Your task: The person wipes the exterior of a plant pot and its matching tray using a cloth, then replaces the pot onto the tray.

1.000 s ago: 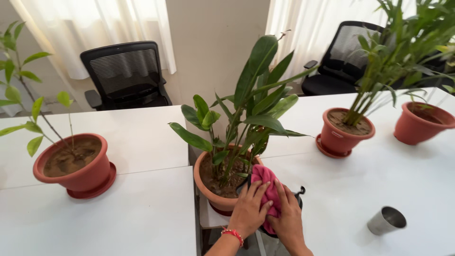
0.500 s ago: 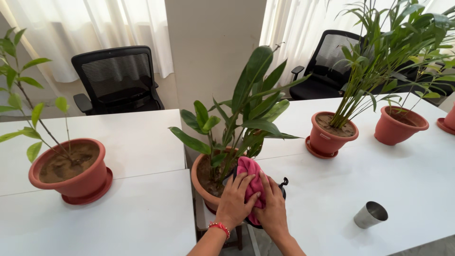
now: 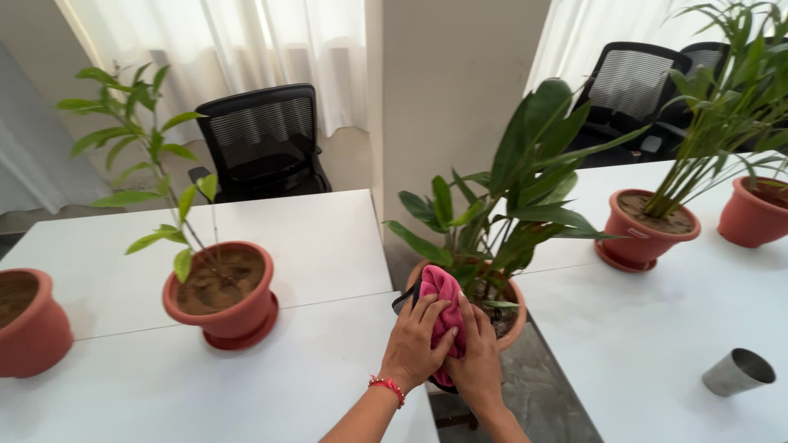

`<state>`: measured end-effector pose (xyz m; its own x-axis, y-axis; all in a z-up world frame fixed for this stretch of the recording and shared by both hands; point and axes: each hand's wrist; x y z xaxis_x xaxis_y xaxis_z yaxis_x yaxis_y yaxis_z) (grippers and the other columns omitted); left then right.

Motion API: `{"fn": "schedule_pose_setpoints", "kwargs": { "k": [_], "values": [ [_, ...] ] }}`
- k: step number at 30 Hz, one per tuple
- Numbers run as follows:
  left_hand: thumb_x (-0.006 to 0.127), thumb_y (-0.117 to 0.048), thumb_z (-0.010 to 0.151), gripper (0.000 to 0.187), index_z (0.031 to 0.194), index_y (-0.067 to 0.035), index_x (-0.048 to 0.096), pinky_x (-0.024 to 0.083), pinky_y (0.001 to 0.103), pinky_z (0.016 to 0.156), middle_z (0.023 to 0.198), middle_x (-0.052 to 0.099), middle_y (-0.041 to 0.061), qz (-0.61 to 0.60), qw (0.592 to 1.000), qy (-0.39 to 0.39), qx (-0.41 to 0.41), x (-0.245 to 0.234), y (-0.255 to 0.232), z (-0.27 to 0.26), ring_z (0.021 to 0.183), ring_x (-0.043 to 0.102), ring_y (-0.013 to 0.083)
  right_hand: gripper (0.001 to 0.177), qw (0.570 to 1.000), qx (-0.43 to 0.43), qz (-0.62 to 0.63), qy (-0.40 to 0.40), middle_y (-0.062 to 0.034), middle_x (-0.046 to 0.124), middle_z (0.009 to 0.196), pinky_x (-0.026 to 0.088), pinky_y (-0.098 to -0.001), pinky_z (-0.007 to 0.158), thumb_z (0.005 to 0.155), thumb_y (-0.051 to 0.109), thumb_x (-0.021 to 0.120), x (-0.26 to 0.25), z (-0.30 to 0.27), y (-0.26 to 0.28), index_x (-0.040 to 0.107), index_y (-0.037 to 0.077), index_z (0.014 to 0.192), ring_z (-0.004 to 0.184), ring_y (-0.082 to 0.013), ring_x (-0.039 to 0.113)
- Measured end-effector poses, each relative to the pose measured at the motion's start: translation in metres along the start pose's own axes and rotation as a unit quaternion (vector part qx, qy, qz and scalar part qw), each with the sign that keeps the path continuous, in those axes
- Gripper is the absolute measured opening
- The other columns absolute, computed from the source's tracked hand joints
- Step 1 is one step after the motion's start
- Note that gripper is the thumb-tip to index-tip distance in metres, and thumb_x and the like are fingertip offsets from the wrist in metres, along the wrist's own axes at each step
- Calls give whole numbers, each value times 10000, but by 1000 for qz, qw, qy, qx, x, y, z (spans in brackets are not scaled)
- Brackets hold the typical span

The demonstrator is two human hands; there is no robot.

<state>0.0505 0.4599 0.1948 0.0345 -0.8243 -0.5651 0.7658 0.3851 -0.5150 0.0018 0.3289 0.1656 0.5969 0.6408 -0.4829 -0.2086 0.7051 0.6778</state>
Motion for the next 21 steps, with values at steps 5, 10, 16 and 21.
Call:
{"fn": "schedule_pose_setpoints", "kwargs": {
  "k": [5, 10, 16, 21],
  "values": [
    [690, -268, 920, 400, 1238, -33, 633, 472, 477, 1016, 1299, 605, 153, 4, 1000, -9, -12, -42, 18, -14, 1208, 546, 407, 885, 1000, -13, 10, 0, -158, 546, 1363, 506, -452, 981, 721, 17, 749, 34, -7, 35, 416, 202, 1520, 1215, -384, 582],
    [650, -262, 951, 353, 1217, -29, 640, 478, 475, 1009, 1292, 615, 160, 9, 999, -30, -13, -67, 30, -27, 1195, 554, 410, 895, 1000, -3, 16, 22, -160, 538, 1375, 511, -453, 979, 729, 4, 733, 53, -10, 62, 396, 209, 1533, 1215, -388, 581],
    [638, -245, 961, 338, 1220, -27, 642, 477, 488, 1009, 1300, 618, 172, 30, 998, -49, -5, -89, 35, -47, 1182, 553, 431, 928, 999, -24, 15, 27, -157, 539, 1358, 508, -455, 973, 706, 18, 763, 63, -23, 89, 387, 207, 1533, 1204, -391, 582],
    [620, -233, 968, 334, 1233, -29, 632, 490, 483, 993, 1315, 615, 169, 19, 998, -51, -30, -109, 29, -65, 1168, 565, 423, 954, 998, -31, 27, 39, -149, 533, 1373, 522, -444, 962, 682, 16, 769, 64, -36, 114, 386, 212, 1533, 1207, -376, 587]
  ]
}}
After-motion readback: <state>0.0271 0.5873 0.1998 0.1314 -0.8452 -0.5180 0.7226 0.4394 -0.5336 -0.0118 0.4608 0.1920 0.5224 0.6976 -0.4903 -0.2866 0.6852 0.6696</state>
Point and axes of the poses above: each hand's wrist, its own z-axis towards the middle knuckle, its own x-axis out of the palm, y = z × x
